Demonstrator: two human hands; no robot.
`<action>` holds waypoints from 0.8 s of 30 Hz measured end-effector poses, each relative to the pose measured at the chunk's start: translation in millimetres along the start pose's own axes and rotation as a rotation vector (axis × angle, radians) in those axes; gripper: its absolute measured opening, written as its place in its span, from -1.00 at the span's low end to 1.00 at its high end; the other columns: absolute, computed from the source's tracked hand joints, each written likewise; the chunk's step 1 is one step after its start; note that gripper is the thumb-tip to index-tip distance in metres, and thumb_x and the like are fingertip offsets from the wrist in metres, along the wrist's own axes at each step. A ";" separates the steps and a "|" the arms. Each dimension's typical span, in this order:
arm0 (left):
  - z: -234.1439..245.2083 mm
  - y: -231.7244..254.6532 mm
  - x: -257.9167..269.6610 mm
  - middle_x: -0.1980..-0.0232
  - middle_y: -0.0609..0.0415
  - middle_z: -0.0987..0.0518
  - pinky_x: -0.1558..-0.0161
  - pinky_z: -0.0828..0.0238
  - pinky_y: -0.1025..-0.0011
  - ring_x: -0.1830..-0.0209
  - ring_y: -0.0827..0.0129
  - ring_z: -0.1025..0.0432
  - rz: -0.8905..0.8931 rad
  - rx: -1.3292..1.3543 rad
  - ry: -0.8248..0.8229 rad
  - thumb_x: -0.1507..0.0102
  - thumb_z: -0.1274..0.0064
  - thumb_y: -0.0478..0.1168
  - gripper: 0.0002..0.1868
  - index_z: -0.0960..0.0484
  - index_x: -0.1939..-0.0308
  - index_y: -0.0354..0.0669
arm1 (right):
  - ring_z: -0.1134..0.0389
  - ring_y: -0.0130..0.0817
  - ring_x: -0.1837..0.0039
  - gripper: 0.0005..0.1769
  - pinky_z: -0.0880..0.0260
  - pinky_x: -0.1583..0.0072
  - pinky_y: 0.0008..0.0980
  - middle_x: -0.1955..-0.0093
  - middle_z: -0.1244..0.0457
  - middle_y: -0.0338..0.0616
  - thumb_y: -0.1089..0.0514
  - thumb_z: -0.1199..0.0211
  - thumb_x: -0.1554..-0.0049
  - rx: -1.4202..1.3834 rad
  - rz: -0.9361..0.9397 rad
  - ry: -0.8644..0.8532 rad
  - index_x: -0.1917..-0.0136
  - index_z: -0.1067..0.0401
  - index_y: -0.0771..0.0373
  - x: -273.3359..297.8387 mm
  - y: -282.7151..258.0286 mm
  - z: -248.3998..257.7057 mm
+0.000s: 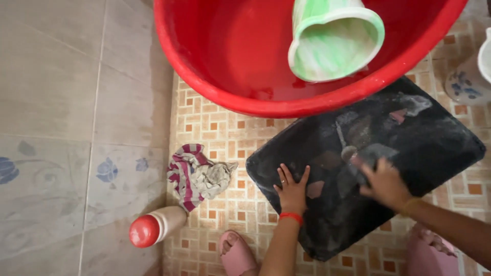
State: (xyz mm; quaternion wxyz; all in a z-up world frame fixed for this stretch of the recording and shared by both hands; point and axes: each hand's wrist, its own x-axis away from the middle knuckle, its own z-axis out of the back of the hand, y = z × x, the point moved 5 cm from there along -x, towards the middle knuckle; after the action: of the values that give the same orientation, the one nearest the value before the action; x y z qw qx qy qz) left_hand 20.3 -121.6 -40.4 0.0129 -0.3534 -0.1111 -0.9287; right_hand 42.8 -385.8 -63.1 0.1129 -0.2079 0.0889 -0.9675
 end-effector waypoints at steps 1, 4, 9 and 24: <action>-19.6 0.8 -7.2 -0.68 -0.34 0.46 -0.44 -0.06 -0.24 -0.72 -0.15 0.40 0.000 -0.002 -0.004 -0.03 -0.42 -0.16 0.32 0.20 -0.64 0.55 | -0.25 0.16 -0.23 0.21 -0.36 -0.23 -0.02 -0.19 -0.12 0.23 -0.21 -0.48 0.14 -0.003 -0.002 -0.003 -0.64 0.12 -0.37 7.4 -1.3 5.7; -16.1 25.3 -12.6 -0.61 -0.38 0.45 -0.10 -0.04 -0.61 -0.57 -0.33 0.40 -0.052 -0.247 0.382 -0.20 -0.31 -0.17 0.11 0.14 -0.59 0.61 | -0.27 0.08 -0.19 0.20 -0.36 -0.23 -0.05 -0.16 -0.13 0.14 -0.17 -0.49 0.13 0.021 0.129 -0.144 -0.63 0.11 -0.48 9.3 13.5 23.6; -12.5 47.3 14.2 -0.71 -0.07 0.54 -0.26 0.08 -0.66 -0.64 -0.37 0.56 -0.106 -0.081 -0.104 -0.28 -0.16 -0.22 -0.02 0.09 -0.60 0.56 | -0.27 0.32 -0.25 0.14 -0.35 -0.23 0.15 -0.26 -0.14 0.35 -0.23 -0.52 0.10 -0.015 -0.444 0.158 -0.66 -0.07 -0.36 -26.3 153.4 35.1; -62.8 45.8 1.9 -0.67 -0.10 0.51 -0.16 0.07 -0.69 -0.58 -0.33 0.52 -0.110 -0.215 0.218 -0.20 -0.26 -0.23 0.06 0.09 -0.63 0.35 | -0.31 0.25 -0.17 0.23 -0.41 -0.12 0.10 -0.24 -0.15 0.32 -0.20 -0.58 0.15 -0.059 -0.465 0.022 -0.65 0.01 -0.32 -4.1 159.7 12.0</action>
State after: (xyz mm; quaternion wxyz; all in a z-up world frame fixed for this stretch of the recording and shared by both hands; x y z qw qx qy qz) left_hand -17.5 -179.6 -75.7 -0.0638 -0.2435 -0.0284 -0.9674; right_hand 80.5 -539.3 -88.8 -0.1202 -0.2152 0.0678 -0.9668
